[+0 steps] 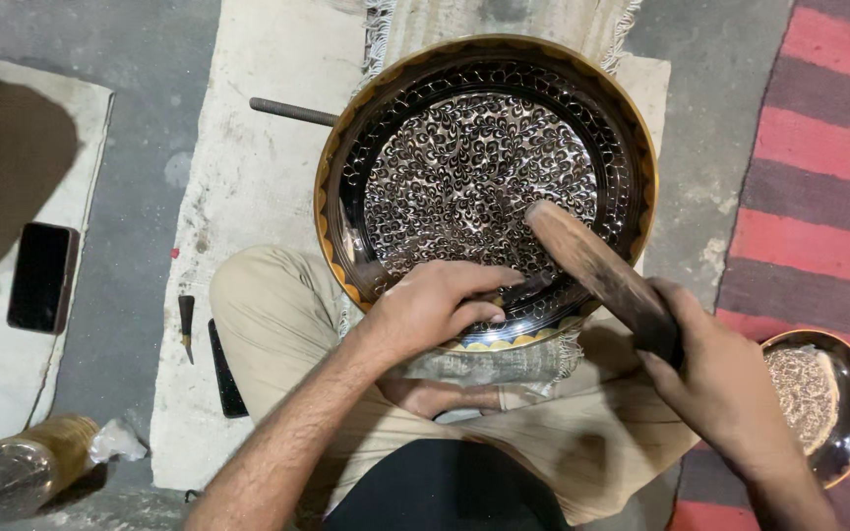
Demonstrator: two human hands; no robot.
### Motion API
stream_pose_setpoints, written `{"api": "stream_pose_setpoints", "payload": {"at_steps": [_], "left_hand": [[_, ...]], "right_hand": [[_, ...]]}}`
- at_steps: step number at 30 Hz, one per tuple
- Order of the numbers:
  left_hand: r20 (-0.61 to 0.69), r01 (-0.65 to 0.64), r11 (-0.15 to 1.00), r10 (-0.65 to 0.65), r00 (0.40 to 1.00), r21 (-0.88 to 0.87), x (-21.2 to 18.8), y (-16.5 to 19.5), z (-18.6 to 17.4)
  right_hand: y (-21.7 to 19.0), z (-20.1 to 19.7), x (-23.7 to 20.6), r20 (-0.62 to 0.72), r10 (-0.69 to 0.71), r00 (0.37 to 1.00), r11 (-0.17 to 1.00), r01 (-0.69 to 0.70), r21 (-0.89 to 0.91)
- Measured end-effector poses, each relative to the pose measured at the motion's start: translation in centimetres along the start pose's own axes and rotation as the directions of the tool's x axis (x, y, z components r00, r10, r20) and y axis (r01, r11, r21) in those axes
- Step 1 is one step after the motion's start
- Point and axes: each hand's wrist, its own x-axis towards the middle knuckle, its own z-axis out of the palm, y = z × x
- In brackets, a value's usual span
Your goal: The person sits cross-legged on the floor and repeatedly strikes a large circular metal plate with a hammer while holding a chisel against the surface. The plate is placed on a cloth, and the person works on the central patterned area.
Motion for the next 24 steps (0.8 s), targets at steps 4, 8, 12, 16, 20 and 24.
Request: {"api": "stream_pose_setpoints", "payload": {"at_steps": [4,8,12,16,20,24], "left_hand": [[0.0,-0.059,0.998,0.059,0.998,0.038,0.2,0.0,0.0],[-0.011,-0.049,0.998,0.049,0.999,0.043,0.0,-0.1,0.2],[-0.106,-0.055,0.998,0.058,0.993,0.031,-0.4,0.0,0.6],[-0.241,0.098,0.995,-0.097,0.966,-0.005,-1.2,0.6,1.4],[-0.317,0.226,0.972,-0.233,0.919,-0.06,-1.8,1.2,2.0],[-0.38,0.223,0.973,-0.226,0.897,-0.051,-1.9,1.5,2.5]], "right_hand": [[0.2,1.2,-0.1,-0.07,0.024,0.997,0.973,-0.008,0.23],[-0.1,1.0,0.2,-0.085,-0.047,0.995,0.984,0.061,0.165],[-0.8,-0.6,1.0,-0.34,-0.395,0.853,0.843,0.484,0.235],[-1.9,-3.5,2.3,-0.031,-0.184,0.982,0.983,0.184,-0.026],[-3.1,-5.8,4.2,-0.005,-0.301,0.954,0.945,0.297,-0.133],[-4.0,-6.7,5.6,0.041,-0.239,0.97,0.971,0.238,0.026]]}}
